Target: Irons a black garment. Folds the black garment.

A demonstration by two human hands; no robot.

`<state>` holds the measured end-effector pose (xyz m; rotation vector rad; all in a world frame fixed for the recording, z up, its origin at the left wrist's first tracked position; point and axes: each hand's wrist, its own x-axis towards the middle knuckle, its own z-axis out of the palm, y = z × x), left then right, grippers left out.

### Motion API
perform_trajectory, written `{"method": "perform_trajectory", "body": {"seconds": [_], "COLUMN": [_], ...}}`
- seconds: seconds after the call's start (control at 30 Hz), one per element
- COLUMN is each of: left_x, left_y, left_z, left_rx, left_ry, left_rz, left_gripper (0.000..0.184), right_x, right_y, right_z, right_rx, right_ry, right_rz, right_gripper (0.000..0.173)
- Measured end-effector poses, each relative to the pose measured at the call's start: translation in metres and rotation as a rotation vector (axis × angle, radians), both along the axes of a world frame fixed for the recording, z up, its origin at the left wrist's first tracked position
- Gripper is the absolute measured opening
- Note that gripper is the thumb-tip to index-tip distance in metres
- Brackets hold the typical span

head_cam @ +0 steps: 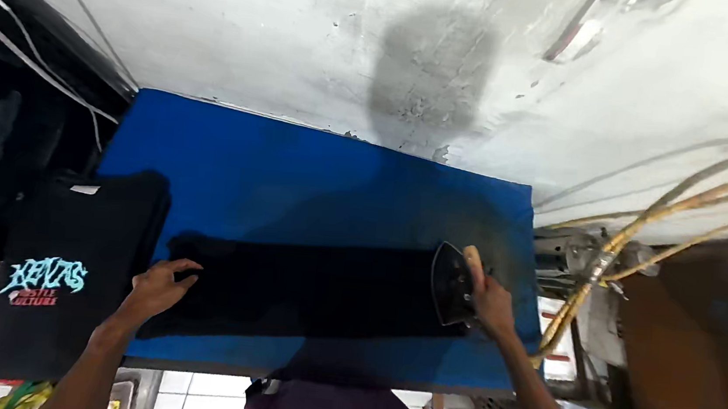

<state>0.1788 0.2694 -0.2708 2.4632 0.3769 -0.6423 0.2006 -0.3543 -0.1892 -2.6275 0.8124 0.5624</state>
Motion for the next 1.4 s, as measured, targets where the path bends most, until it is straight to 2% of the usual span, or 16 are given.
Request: {"method": "perform_trajectory", "body": {"seconds": [0.17, 0.33, 0.4, 0.47, 0.57, 0.67, 0.7, 0.8, 0.83, 0.9, 1.0, 1.1, 1.2, 1.27, 1.33, 1.4], "left_x": [-0.030, -0.085, -0.109, -0.132, -0.159, -0.175, -0.177, -0.174, -0.170, -0.163, -0.151, -0.133, -0.110, -0.093, -0.076, -0.065], "left_y": [-0.043, -0.071, -0.073, -0.073, -0.074, -0.075, -0.075, -0.074, -0.075, -0.077, -0.079, -0.077, -0.064, -0.047, -0.026, -0.005], "left_z": [0.019, 0.030, 0.030, 0.029, 0.031, 0.026, 0.024, 0.027, 0.031, 0.038, 0.040, 0.046, 0.051, 0.051, 0.046, 0.035], "left_rx": [0.139, 0.094, 0.058, 0.033, 0.028, 0.016, 0.011, -0.034, -0.059, -0.123, -0.260, -0.438, -0.695, -0.831, -0.862, -0.761], "left_ry": [-0.303, -0.552, -0.582, -0.592, -0.593, -0.643, -0.662, -0.680, -0.674, -0.668, -0.690, -0.697, -0.630, -0.475, -0.254, -0.104], "left_rz": [0.051, 0.103, 0.115, 0.145, 0.217, 0.266, 0.279, 0.320, 0.331, 0.369, 0.441, 0.469, 0.503, 0.572, 0.674, 0.720], "left_gripper": [0.033, 0.036, 0.034, 0.033, 0.032, 0.031, 0.030, 0.032, 0.032, 0.031, 0.029, 0.030, 0.034, 0.039, 0.051, 0.065], "right_x": [0.009, 0.015, 0.009, -0.005, -0.039, -0.070, -0.072, -0.066, -0.063, -0.057, -0.057, -0.059, -0.062, -0.065, -0.074, -0.088], "right_y": [-0.073, -0.118, -0.112, -0.095, -0.035, 0.020, 0.026, 0.031, 0.035, 0.060, 0.131, 0.219, 0.310, 0.369, 0.419, 0.451], "right_z": [-0.012, -0.019, -0.013, -0.019, -0.044, -0.063, -0.067, -0.054, -0.042, -0.009, 0.038, 0.057, 0.045, 0.026, 0.002, -0.020], "right_rx": [-0.062, 0.007, -0.159, -0.367, -0.372, 0.008, 0.126, 0.420, 0.435, 0.404, 0.381, 0.452, 0.552, 0.613, 0.675, 0.802], "right_ry": [-0.012, -0.113, -0.248, -0.489, -0.509, -0.093, -0.060, -0.221, -0.267, -0.380, -0.592, -0.726, -0.758, -0.715, -0.580, -0.345], "right_rz": [-0.140, -0.282, -0.250, -0.090, 0.009, -0.061, -0.105, -0.274, -0.255, -0.140, 0.064, 0.229, 0.396, 0.505, 0.594, 0.664], "right_gripper": [0.079, 0.084, 0.084, 0.076, 0.066, 0.086, 0.086, 0.060, 0.059, 0.062, 0.055, 0.054, 0.047, 0.042, 0.042, 0.051]}}
